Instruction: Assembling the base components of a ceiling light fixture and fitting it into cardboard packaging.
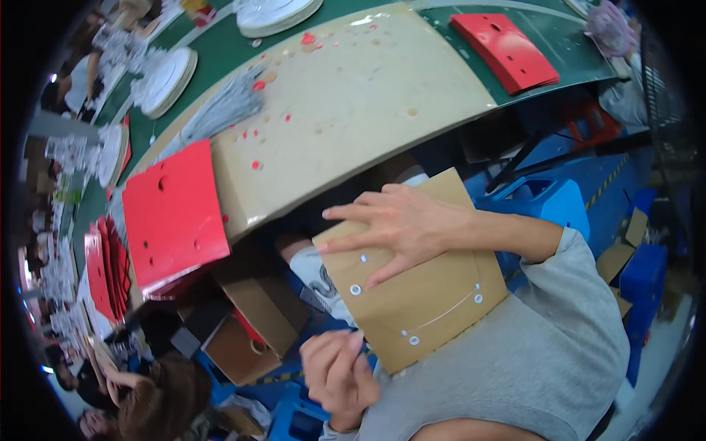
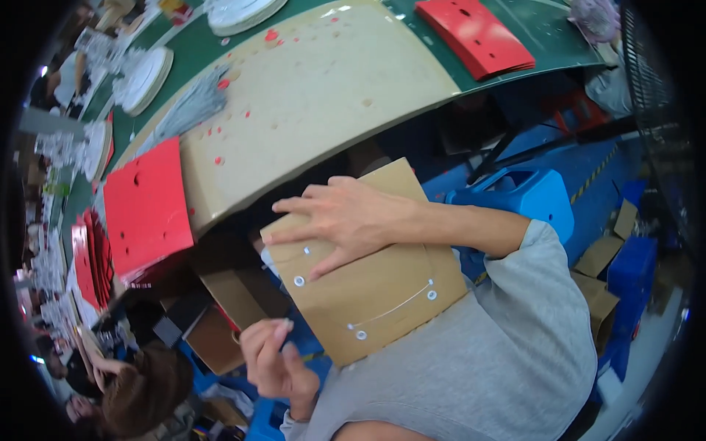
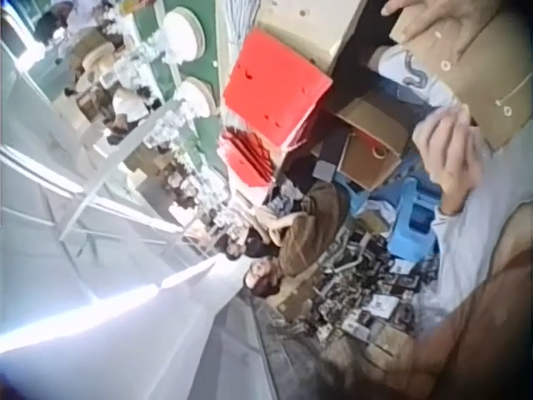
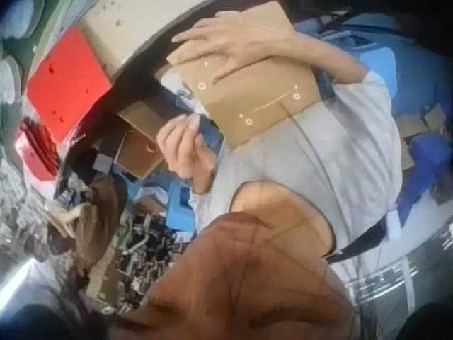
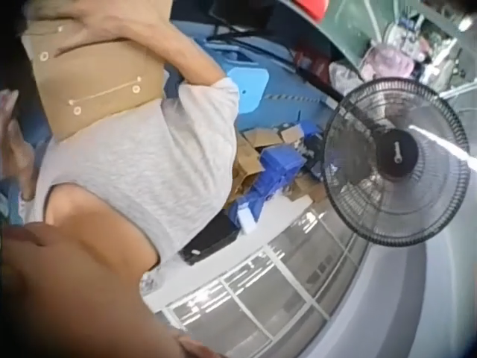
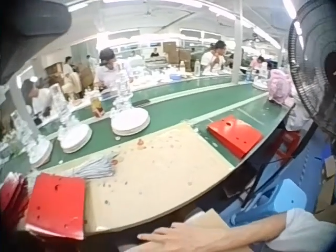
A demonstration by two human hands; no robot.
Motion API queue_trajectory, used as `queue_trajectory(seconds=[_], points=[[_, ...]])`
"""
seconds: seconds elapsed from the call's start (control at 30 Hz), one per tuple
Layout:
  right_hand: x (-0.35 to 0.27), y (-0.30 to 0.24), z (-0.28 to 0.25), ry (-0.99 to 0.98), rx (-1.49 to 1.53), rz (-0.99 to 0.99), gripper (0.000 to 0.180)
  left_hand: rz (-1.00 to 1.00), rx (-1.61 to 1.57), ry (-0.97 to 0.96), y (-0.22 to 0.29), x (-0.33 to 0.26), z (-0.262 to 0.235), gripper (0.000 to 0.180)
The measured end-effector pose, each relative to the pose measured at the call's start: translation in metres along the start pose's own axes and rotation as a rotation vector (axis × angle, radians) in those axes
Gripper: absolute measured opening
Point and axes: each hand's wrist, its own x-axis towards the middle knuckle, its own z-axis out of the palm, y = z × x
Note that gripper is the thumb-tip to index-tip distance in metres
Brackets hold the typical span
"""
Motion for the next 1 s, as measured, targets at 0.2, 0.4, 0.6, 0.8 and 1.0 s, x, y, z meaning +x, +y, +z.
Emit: queue_trajectory(seconds=[0.2,0.4,0.6,0.8,1.0], points=[[0.013,-0.017,0.010,0.056,-0.082,0.305,0.070,-0.251,0.328,0.095,0.008,-0.001,0.039,0.064],[-0.003,-0.011,-0.006,0.028,-0.196,0.572,0.067,-0.146,0.410,-0.017,-0.031,0.018,0.040,0.053],[-0.036,-0.022,-0.022,0.118,-0.345,0.485,0.058,-0.055,0.276,-0.095,-0.054,0.037,0.039,0.054],[-0.023,-0.005,-0.012,0.393,-0.176,0.165,0.051,-0.088,0.216,-0.164,-0.047,0.040,0.034,0.053],[-0.003,0.011,0.002,0.389,0.383,-0.003,0.029,-0.109,0.122,-0.057,-0.060,0.051,0.040,0.029]])
